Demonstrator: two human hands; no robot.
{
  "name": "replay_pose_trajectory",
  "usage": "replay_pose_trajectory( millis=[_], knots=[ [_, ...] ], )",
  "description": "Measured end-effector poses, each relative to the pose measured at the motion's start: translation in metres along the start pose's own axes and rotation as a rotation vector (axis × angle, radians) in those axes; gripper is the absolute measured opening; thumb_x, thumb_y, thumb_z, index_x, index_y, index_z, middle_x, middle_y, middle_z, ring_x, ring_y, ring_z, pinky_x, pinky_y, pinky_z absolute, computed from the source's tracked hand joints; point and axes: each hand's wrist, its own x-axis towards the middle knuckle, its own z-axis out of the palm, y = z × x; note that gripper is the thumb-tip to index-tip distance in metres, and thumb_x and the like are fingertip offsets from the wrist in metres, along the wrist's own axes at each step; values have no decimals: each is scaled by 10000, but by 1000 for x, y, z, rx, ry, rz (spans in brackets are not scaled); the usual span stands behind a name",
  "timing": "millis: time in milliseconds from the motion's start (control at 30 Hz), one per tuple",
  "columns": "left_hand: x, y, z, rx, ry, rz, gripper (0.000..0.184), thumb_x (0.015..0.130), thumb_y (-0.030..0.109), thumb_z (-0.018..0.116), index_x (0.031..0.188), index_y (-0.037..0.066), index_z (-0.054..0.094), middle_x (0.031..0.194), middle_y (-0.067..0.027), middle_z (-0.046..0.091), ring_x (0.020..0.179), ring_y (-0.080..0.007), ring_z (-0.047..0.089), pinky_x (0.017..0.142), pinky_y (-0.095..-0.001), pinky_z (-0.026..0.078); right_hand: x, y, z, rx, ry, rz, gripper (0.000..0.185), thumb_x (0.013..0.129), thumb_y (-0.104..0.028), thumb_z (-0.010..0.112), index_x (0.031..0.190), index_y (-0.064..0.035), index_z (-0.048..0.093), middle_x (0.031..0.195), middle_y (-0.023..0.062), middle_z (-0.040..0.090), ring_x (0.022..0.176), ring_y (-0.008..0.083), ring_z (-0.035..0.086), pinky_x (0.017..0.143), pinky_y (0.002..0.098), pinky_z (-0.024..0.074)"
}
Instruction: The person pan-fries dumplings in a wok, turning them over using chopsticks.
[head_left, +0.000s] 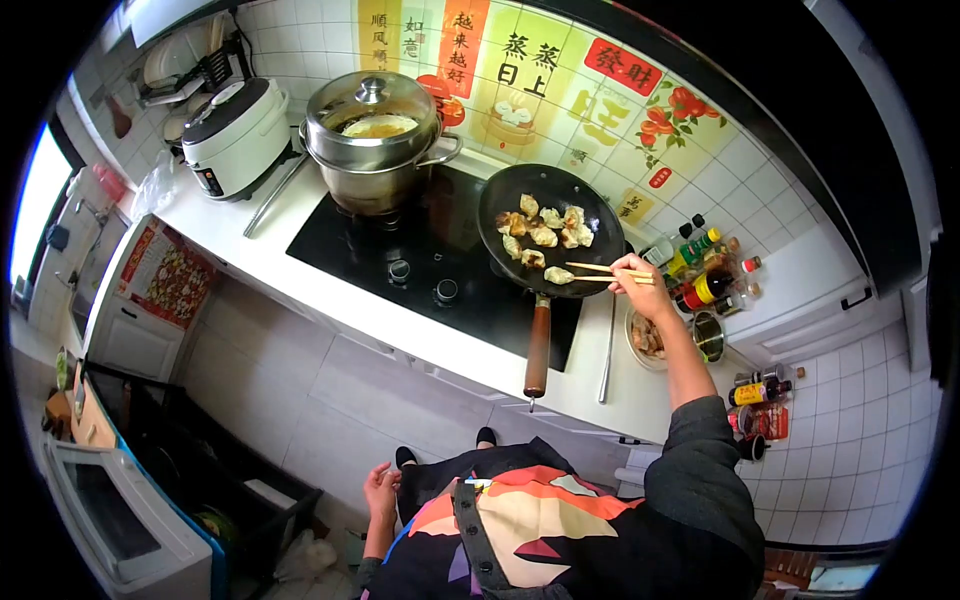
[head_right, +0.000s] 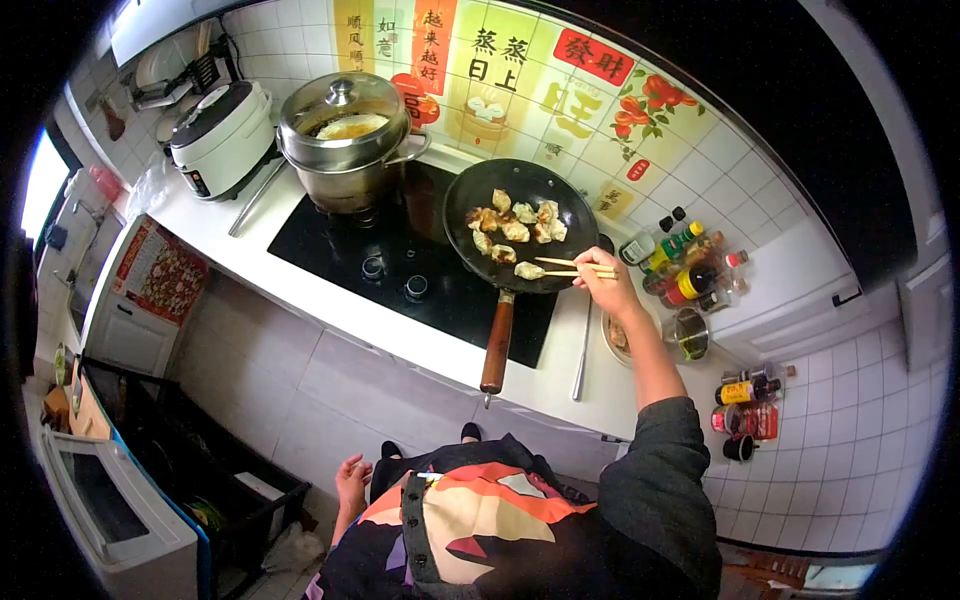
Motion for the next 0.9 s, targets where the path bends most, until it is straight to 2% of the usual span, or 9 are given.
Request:
replay_pose_trajectory(
  millis=[200,333,400,433,533,900],
  knots=[
    [0,2,3,-4,-15,1,204,745,13,470,948,14,483,720,-61,569,604,-94,522,499,-179,384,10,27,13,147,-5,129,85,785,-103,463,813,-33,502,699,42,542,589,100,560,518,204,450],
    [0,3,3,5,-15,4,207,747,18,472,953,20,485,720,-60,571,610,-95,525,505,-181,389,20,40,22,50,66,11,67,774,-89,470,791,-29,494,698,50,530,588,113,561,516,221,447],
    [-2,7,4,33,2,5,207,749,20,472,955,22,485,721,-61,571,614,-95,526,509,-182,391,22,41,22,-175,86,-196,54,748,-60,471,771,-11,477,693,80,509,590,170,556,533,255,447],
    [-3,8,4,58,18,3,207,751,21,472,957,23,486,722,-61,572,617,-95,527,513,-182,393,22,42,21,-174,83,-199,54,748,-60,471,771,-11,477,693,80,509,590,170,556,533,255,447],
    [-6,6,2,50,26,1,208,751,28,474,959,25,486,721,-59,573,621,-95,527,520,-184,397,16,39,15,-315,21,-337,43,728,-50,474,734,-11,457,689,119,482,614,251,526,535,308,430],
    [-3,-6,3,46,-1,-13,211,747,32,471,957,21,485,721,-61,574,626,-93,529,526,-186,400,-1,19,3,-383,-70,-333,66,727,-77,490,745,-16,472,688,121,476,639,276,494,572,334,395]
  ],
)
